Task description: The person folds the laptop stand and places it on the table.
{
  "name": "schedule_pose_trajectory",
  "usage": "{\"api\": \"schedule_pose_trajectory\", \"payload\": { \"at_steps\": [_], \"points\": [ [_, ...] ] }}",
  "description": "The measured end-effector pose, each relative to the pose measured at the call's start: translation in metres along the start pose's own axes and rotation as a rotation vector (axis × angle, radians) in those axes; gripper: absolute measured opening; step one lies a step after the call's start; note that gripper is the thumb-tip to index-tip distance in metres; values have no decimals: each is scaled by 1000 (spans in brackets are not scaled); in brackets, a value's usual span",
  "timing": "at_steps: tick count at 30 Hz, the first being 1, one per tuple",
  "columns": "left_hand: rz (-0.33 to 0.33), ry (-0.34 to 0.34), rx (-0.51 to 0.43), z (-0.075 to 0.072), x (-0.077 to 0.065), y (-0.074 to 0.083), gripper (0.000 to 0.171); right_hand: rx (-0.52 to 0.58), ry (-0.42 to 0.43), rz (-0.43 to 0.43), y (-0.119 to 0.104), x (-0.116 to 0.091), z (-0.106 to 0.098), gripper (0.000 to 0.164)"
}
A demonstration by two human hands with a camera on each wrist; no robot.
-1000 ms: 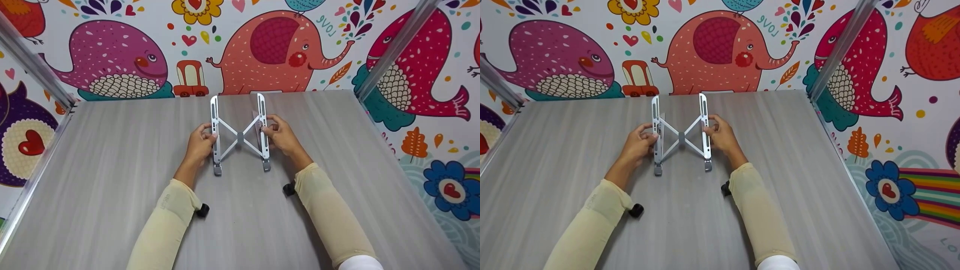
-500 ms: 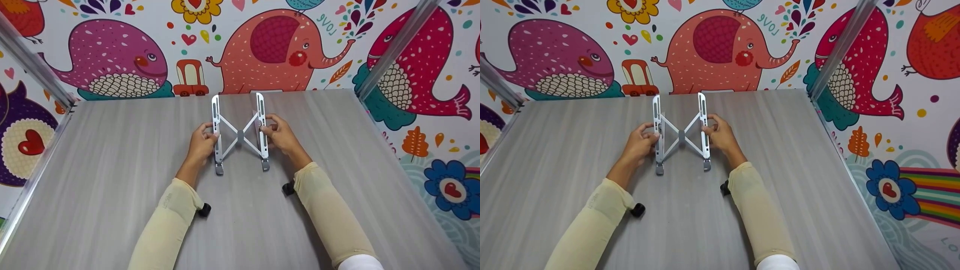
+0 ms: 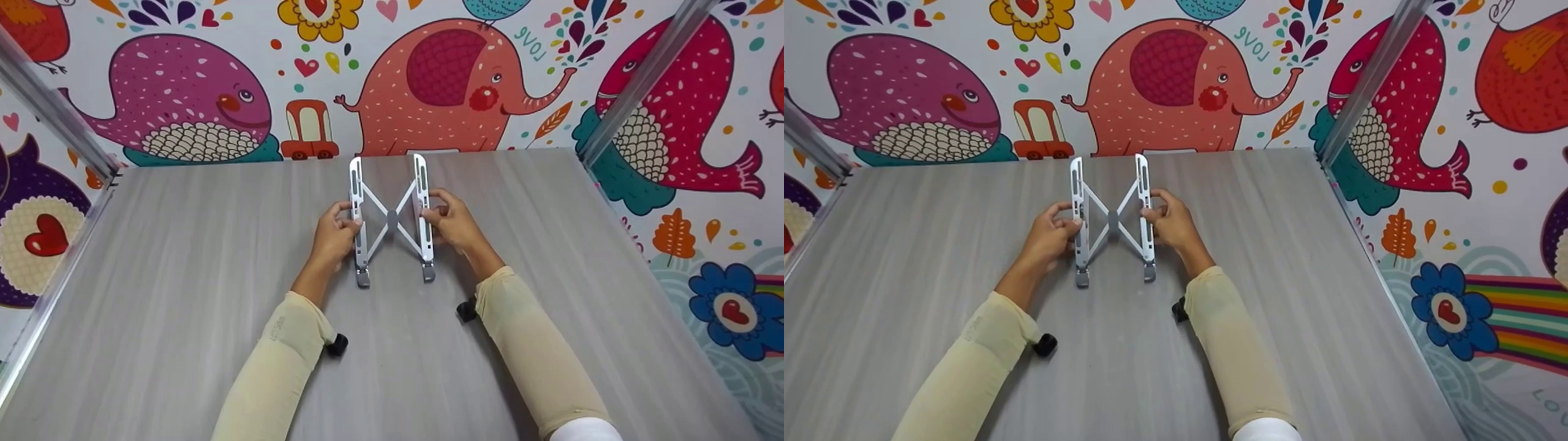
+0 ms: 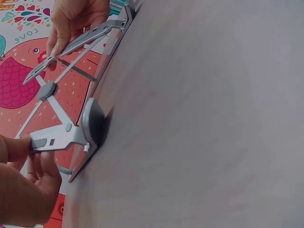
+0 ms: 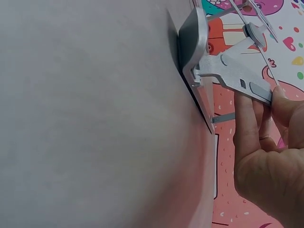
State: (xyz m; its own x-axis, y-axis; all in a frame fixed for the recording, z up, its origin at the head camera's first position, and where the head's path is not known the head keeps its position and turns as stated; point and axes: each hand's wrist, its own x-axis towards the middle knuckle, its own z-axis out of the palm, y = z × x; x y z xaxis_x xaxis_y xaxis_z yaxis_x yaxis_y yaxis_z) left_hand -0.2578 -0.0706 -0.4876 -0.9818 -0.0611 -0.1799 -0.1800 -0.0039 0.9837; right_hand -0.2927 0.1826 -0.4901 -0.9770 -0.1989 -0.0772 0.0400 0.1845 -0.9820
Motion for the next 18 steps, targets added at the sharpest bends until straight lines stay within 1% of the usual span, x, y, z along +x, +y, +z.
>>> {"api": "schedule_pose_trajectory", "payload": {
  "at_steps": [10, 18],
  "points": [
    [-32, -13, 25, 6, 1, 3, 36, -3, 18, 24, -4, 1, 4, 35],
    [-40, -16, 64, 9, 2, 2, 37, 18, 17, 24, -4, 2, 10, 35]
  ]
}}
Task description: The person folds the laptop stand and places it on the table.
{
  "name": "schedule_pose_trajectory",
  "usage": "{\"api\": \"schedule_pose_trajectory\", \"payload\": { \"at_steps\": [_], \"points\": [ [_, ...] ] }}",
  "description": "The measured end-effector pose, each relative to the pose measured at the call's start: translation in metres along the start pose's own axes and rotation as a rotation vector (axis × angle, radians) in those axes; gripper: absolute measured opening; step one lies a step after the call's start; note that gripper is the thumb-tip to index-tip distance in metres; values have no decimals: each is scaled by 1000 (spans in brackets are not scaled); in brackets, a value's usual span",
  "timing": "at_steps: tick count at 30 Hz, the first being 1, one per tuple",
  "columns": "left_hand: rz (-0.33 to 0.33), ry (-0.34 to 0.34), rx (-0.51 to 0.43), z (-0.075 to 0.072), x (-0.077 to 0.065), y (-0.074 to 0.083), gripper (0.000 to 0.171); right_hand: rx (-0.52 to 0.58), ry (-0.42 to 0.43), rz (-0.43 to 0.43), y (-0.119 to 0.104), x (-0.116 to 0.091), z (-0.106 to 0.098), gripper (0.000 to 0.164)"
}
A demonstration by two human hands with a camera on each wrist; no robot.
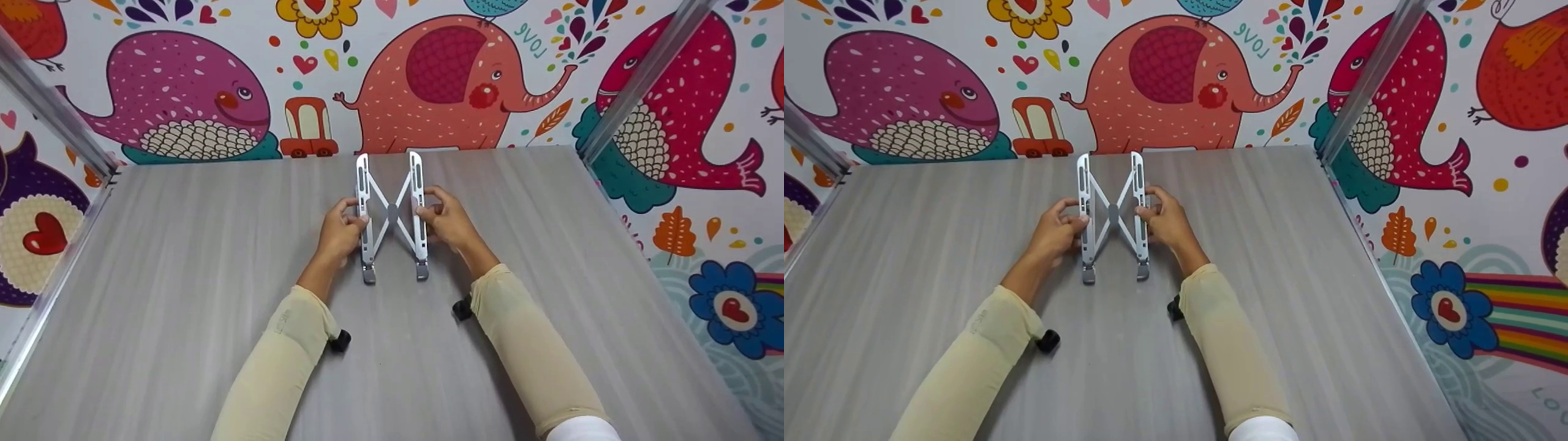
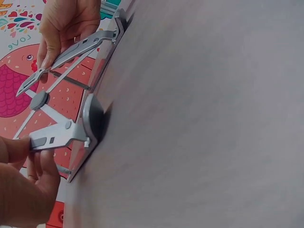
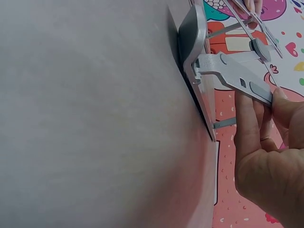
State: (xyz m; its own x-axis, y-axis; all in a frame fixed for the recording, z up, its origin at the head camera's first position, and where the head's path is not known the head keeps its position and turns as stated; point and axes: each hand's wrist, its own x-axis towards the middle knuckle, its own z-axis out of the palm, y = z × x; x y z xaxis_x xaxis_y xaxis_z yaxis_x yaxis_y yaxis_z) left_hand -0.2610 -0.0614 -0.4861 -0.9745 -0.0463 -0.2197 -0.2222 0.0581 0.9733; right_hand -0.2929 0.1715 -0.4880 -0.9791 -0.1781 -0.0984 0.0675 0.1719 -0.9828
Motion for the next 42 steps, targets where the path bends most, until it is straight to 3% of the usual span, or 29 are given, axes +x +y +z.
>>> {"api": "schedule_pose_trajectory", "payload": {
  "at_steps": [12, 28, 42],
  "points": [
    [51, 23, 14, 9, 1, 1, 36, 11, -48, -15, -3, 0, 4, 33],
    [38, 42, 66, 20, 2, 6, 38, -28, -55, 5, -5, 5, 11, 33],
    [20, 0, 49, 27, 6, 5, 40, -79, -64, -16, -4, 9, 18, 32]
  ]
}}
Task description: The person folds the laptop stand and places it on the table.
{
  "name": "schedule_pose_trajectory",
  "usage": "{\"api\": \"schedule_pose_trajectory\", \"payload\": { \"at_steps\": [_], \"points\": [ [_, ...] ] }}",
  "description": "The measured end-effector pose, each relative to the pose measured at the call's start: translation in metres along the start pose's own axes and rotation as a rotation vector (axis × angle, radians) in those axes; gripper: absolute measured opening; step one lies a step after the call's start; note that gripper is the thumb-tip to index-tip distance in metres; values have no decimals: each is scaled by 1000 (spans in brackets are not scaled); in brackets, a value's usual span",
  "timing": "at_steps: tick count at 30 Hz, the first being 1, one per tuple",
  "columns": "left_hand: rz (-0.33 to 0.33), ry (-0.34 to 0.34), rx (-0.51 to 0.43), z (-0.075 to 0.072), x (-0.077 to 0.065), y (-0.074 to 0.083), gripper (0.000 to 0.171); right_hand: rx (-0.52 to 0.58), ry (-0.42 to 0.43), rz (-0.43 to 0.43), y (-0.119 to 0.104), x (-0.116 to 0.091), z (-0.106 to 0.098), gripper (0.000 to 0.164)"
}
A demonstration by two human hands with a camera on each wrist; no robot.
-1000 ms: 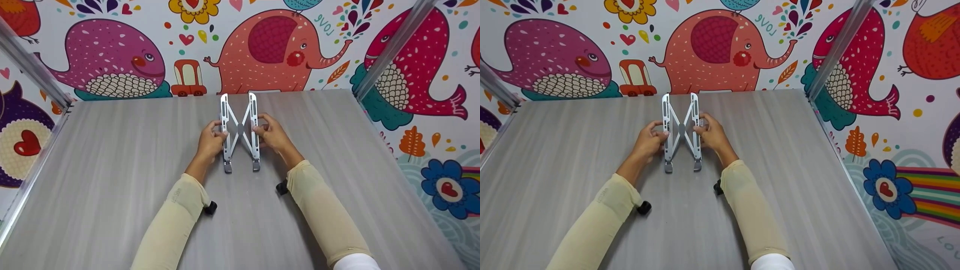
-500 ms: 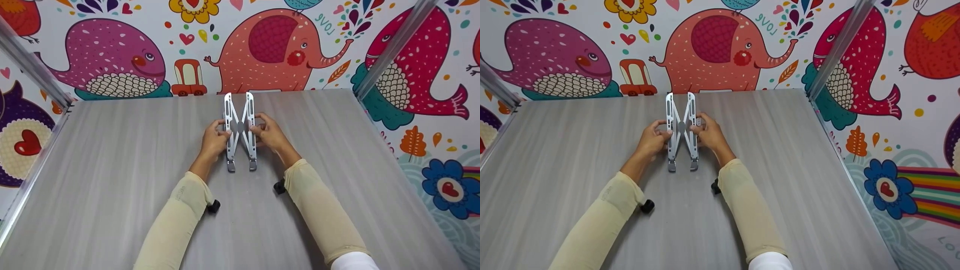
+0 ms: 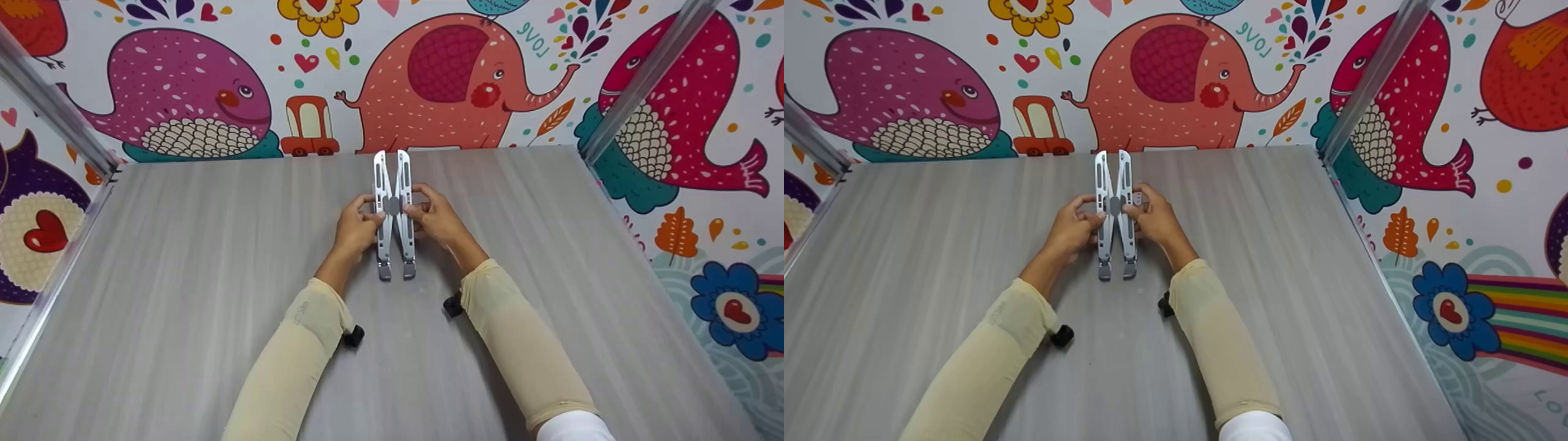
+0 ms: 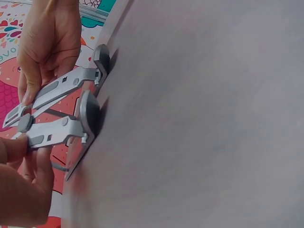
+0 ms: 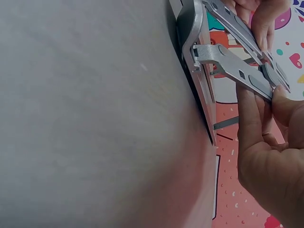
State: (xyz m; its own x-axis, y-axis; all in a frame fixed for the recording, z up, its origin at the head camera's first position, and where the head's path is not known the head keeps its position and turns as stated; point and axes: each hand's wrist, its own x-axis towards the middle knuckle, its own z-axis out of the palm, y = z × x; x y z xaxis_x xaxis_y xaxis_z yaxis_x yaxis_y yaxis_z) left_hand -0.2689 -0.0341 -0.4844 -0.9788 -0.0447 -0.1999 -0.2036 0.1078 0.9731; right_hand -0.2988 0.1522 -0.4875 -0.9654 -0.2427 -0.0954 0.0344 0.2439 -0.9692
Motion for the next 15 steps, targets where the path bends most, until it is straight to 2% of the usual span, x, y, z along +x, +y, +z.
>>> {"api": "schedule_pose_trajectory", "payload": {
  "at_steps": [5, 11, 15],
  "points": [
    [2, -19, -45, 10, 1, 0, 42, 13, -6, -5, 1, 1, 2, 32],
    [19, 1, 1, 18, 0, 1, 42, 38, -11, -3, 2, 1, 3, 36],
    [31, -3, 0, 21, 0, 1, 43, 52, -11, 10, 2, 0, 1, 36]
  ]
}}
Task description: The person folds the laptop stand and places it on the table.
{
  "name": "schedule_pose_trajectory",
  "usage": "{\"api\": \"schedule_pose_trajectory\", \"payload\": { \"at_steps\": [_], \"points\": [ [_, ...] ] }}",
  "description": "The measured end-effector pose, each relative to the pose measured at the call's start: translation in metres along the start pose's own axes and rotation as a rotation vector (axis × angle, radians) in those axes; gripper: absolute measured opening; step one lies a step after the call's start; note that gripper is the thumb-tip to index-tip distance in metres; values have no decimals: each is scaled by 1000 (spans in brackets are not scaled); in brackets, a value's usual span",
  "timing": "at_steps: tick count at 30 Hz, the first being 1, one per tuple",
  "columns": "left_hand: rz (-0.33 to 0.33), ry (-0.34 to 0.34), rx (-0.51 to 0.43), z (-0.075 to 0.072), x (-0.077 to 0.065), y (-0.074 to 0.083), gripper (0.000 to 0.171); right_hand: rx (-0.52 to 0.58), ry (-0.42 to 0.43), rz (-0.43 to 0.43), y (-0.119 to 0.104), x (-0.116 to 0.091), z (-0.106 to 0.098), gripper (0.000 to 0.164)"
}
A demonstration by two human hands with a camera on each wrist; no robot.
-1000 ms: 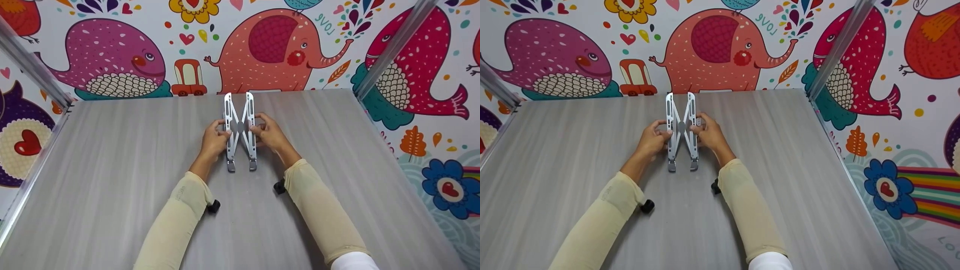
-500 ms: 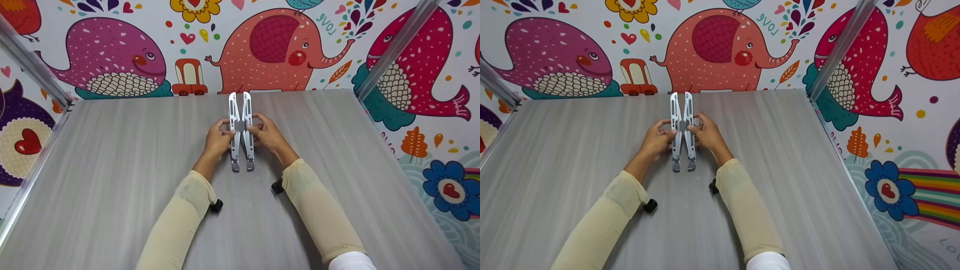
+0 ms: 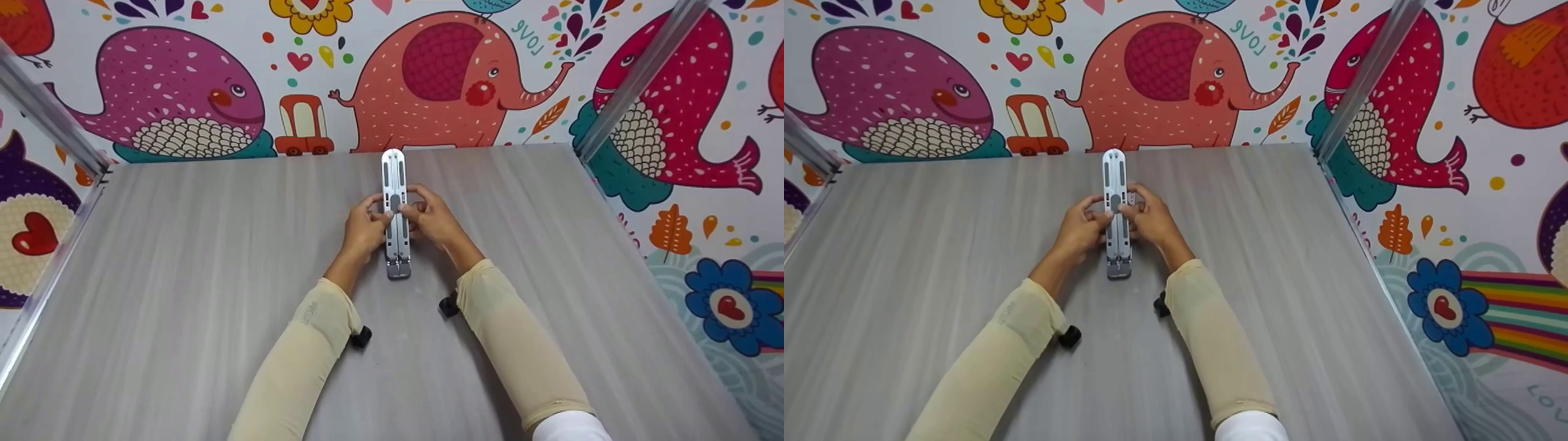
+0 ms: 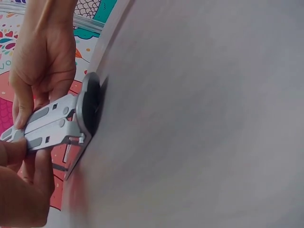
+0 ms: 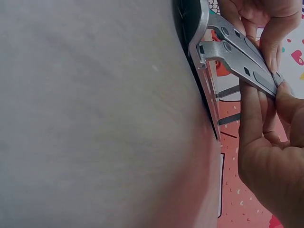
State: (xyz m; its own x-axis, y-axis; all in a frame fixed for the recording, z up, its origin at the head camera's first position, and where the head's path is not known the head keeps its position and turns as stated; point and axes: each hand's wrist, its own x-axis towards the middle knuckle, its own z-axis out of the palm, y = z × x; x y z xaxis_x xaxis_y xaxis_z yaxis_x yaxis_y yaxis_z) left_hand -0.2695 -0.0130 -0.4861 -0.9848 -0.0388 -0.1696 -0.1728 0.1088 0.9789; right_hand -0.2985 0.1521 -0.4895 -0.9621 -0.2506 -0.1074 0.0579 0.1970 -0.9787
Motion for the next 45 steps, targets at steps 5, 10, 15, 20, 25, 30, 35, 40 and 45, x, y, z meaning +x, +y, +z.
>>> {"api": "schedule_pose_trajectory", "payload": {
  "at_steps": [5, 10, 15, 20, 25, 30, 35, 40, 45],
  "points": [
    [38, 8, 33, 1, -1, -1, 44, 25, -30, 11, 0, 1, -2, 34],
    [74, 30, 95, 3, -1, -2, 44, 61, -59, 29, 2, 1, -4, 32],
    [97, 49, 133, 7, -1, -1, 45, 102, -73, 31, 3, 2, -9, 31],
    [105, 70, 178, 10, -1, 0, 44, 111, -80, 29, 3, 0, -11, 30],
    [105, 96, 213, 11, -3, 1, 44, 76, -70, 20, 3, 0, -10, 31],
    [125, 114, 323, 12, -10, 2, 47, 44, -63, 5, 3, 0, -7, 32],
    [193, 89, 462, 15, -25, 0, 58, -56, -63, -3, -1, 0, -10, 29],
    [239, 62, 560, 17, -39, 3, 64, -193, -51, -25, -5, 1, -17, 38],
    [224, 31, 674, 17, -51, 5, 67, -241, 4, -53, -9, 2, -21, 44]
  ]
}}
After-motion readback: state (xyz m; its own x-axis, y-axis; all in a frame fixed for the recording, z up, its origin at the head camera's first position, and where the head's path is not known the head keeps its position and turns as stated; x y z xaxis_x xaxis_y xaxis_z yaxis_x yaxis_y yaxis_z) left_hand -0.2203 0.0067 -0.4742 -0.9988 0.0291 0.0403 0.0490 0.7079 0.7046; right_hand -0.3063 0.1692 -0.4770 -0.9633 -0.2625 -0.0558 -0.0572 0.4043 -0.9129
